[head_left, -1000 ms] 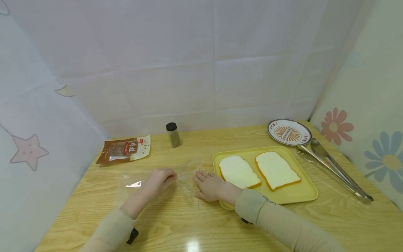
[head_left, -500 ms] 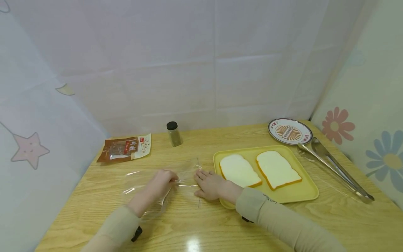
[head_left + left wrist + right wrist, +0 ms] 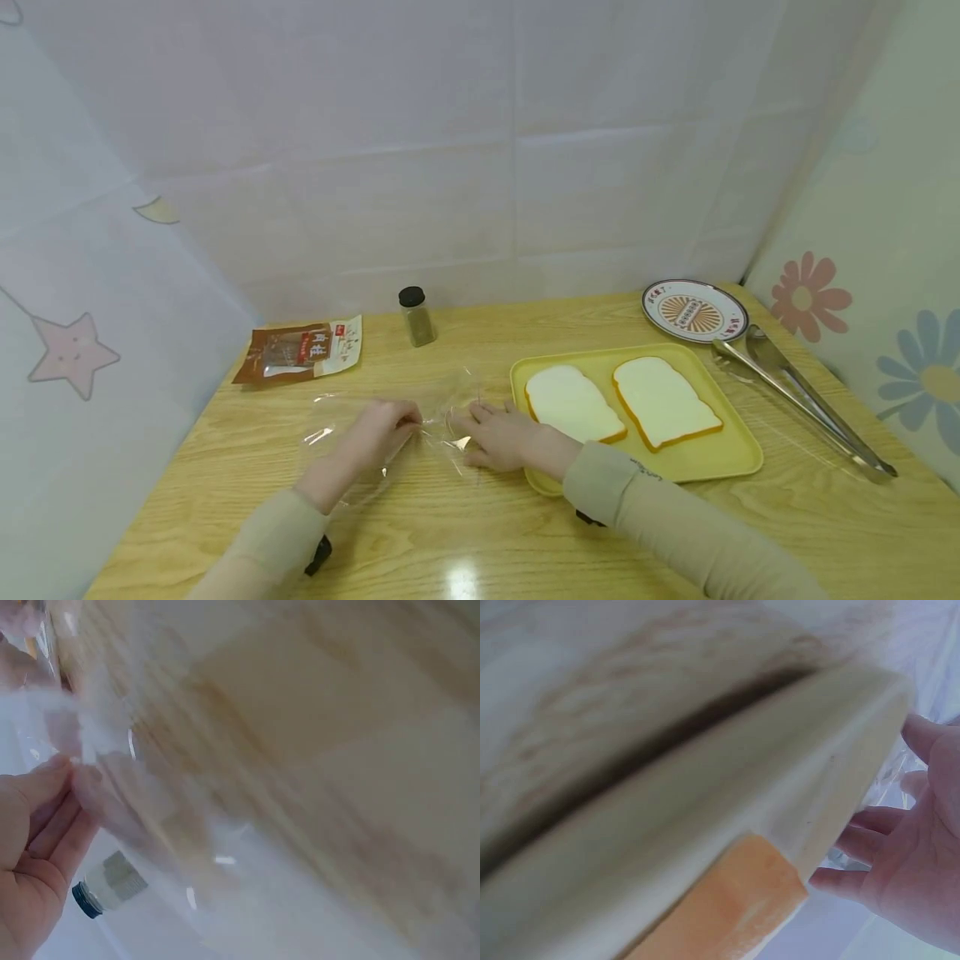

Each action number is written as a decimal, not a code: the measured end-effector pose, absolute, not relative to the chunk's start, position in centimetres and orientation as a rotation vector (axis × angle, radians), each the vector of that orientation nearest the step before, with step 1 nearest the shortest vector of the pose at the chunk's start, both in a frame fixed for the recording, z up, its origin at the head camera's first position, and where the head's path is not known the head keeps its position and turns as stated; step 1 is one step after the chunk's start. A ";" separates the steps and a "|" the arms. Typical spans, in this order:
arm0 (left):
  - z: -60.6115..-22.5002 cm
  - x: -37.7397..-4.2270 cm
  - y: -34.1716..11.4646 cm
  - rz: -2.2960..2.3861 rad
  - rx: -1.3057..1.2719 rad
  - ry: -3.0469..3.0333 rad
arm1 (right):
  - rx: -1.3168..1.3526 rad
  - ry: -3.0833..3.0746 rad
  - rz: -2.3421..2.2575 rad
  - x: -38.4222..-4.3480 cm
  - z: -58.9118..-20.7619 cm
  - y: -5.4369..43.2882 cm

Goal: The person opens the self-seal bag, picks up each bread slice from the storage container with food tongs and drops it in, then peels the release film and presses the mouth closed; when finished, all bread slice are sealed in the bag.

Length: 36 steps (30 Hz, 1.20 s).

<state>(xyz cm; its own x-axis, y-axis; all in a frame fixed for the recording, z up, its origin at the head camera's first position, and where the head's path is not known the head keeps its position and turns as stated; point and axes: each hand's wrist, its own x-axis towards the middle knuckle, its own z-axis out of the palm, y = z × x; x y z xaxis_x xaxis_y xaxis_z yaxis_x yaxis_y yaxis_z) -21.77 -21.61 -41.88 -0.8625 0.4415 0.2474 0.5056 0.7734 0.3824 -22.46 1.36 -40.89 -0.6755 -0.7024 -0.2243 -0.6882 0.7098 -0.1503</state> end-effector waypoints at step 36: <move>-41.8 -22.1 -21.6 -0.750 -0.853 -2.818 | -1.023 2.649 0.116 -21.9 -40.5 0.8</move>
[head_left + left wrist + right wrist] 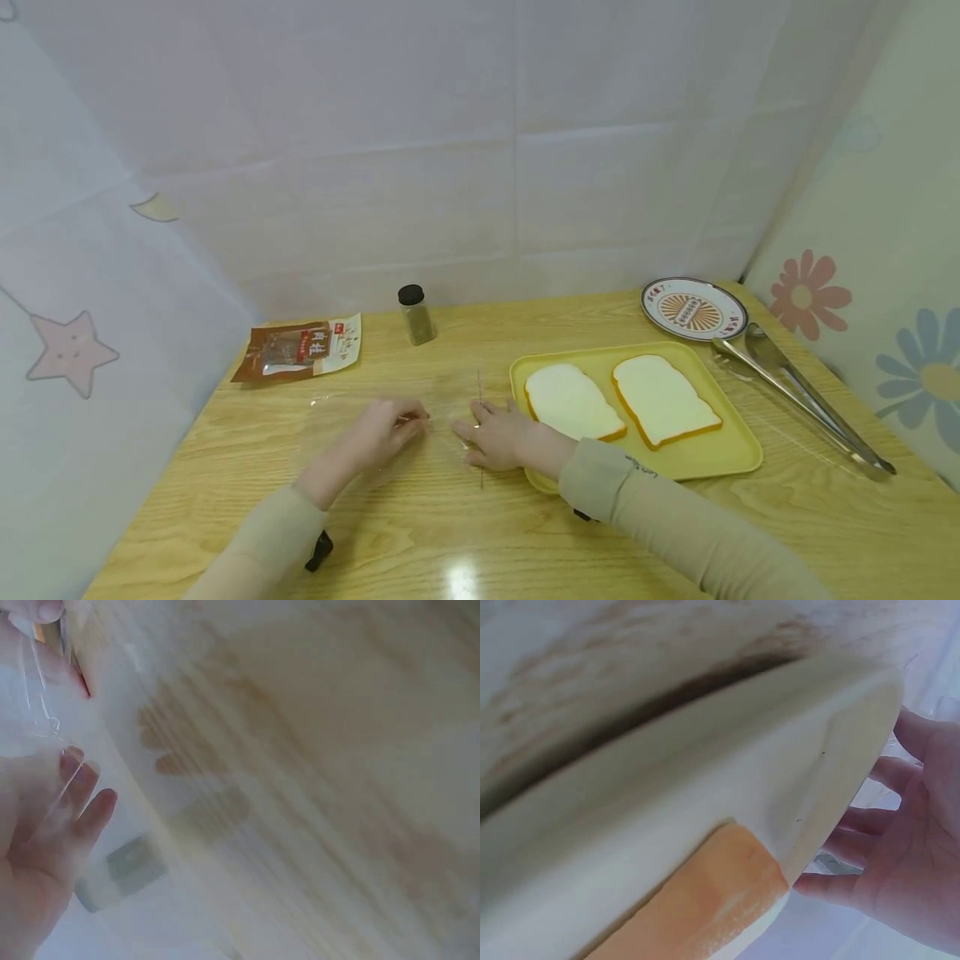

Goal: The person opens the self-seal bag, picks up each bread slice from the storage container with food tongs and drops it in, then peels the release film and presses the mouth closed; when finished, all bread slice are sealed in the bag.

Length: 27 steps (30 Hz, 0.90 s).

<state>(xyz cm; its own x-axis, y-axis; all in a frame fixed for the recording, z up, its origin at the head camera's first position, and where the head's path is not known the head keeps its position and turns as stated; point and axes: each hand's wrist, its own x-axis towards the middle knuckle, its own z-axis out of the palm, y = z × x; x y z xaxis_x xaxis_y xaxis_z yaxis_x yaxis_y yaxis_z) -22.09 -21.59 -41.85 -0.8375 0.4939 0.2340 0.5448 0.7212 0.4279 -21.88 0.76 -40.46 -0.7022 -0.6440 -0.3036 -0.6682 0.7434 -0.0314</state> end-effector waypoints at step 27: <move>-39.8 -21.5 -23.8 -0.392 -0.892 -2.731 | -1.106 2.680 0.101 -22.1 -40.8 0.7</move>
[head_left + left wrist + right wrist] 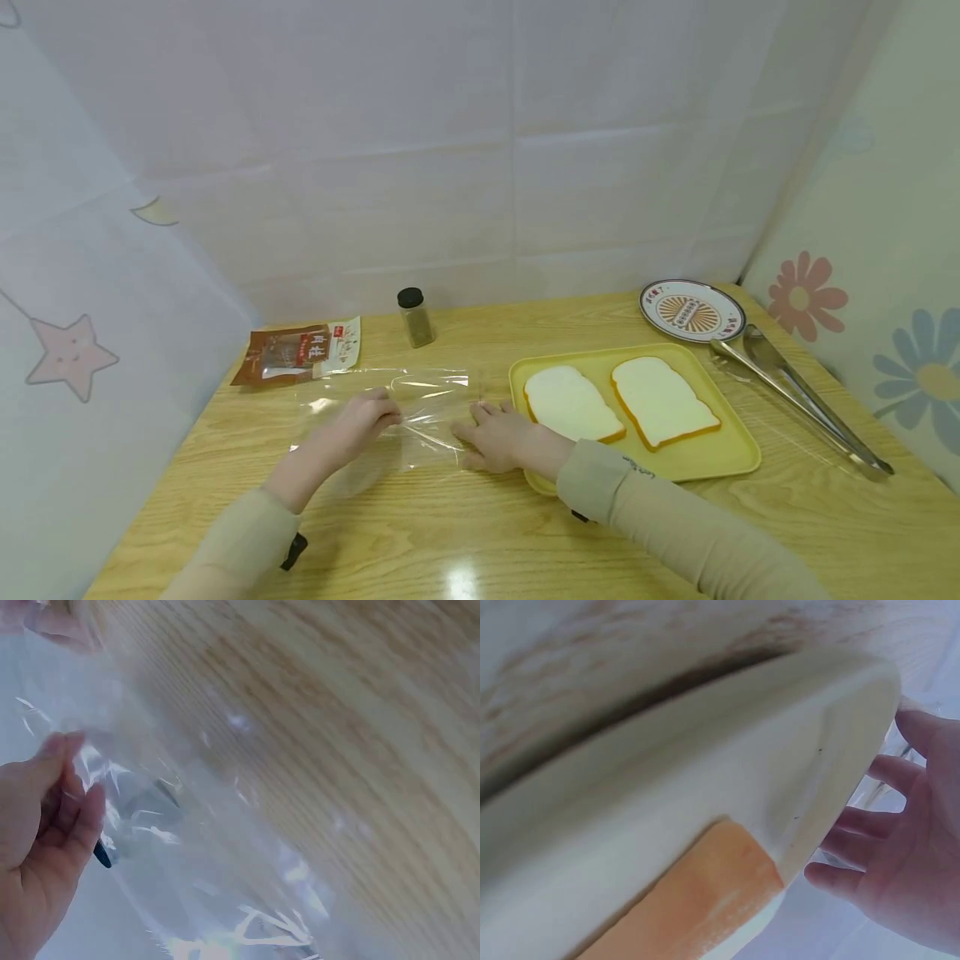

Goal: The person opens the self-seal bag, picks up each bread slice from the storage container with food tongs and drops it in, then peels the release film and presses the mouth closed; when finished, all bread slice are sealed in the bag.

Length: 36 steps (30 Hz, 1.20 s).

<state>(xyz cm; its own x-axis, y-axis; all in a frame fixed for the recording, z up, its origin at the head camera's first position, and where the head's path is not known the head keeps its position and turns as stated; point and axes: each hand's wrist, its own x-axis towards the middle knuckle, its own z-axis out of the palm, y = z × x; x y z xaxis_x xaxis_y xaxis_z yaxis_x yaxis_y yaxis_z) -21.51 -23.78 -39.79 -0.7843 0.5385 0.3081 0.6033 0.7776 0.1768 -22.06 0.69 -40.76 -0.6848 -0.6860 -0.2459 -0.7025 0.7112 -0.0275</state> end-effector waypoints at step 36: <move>-40.0 -22.1 -24.2 -0.489 -1.014 -2.785 | -0.987 2.490 -0.018 -24.3 -40.1 -0.6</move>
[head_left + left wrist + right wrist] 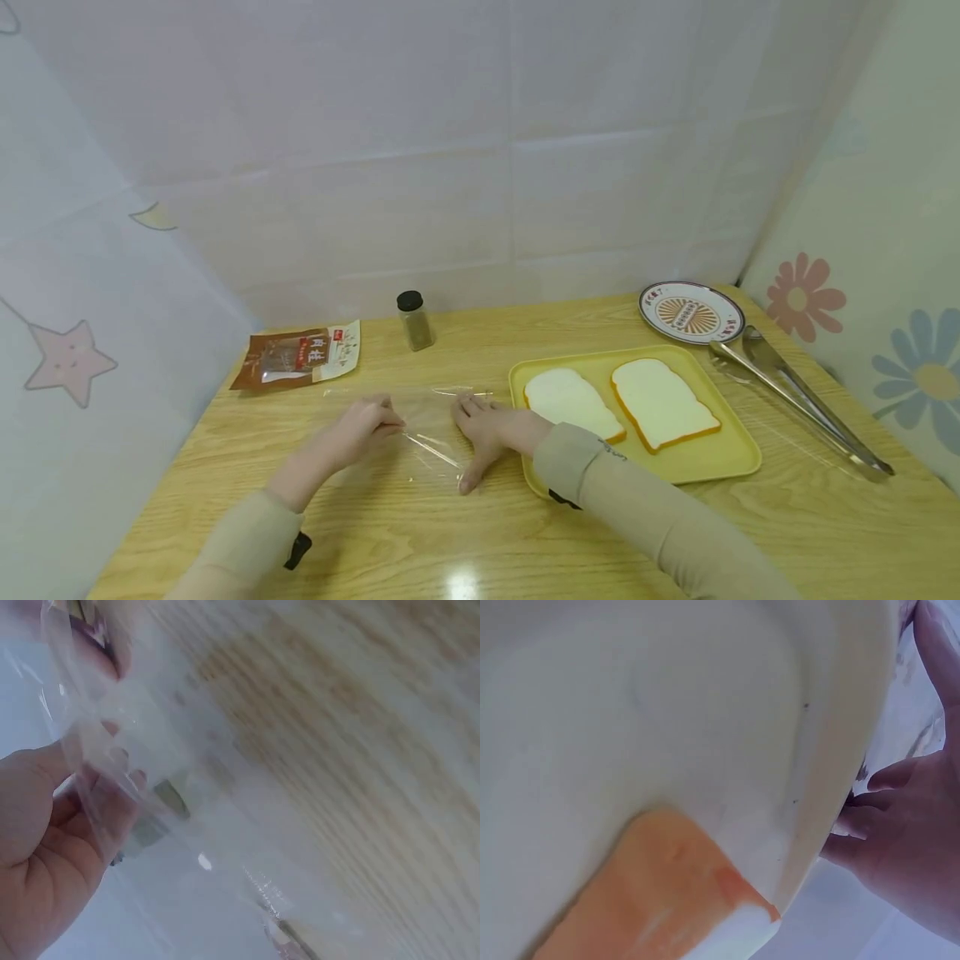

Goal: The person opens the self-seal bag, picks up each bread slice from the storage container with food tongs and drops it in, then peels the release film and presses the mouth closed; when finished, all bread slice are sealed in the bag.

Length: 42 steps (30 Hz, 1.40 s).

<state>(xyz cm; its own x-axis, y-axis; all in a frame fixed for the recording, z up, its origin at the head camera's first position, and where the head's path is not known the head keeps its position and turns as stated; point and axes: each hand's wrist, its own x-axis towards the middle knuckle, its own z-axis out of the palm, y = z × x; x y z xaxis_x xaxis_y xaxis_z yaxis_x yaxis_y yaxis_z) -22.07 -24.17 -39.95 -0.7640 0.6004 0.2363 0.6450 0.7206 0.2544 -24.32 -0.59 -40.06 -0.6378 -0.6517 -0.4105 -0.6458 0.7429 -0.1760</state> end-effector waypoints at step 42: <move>-37.9 -22.4 -23.8 -0.754 -0.972 -2.801 | -0.962 2.449 0.048 -24.4 -39.9 -0.7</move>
<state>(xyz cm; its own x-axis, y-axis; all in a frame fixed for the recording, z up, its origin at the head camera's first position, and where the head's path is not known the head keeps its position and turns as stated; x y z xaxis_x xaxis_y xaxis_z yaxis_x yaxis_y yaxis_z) -22.35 -23.76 -37.91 -0.7952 0.5604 0.2314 0.6008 0.6772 0.4247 -24.45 -0.70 -39.88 -0.6226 -0.6282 -0.4666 -0.6459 0.7492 -0.1469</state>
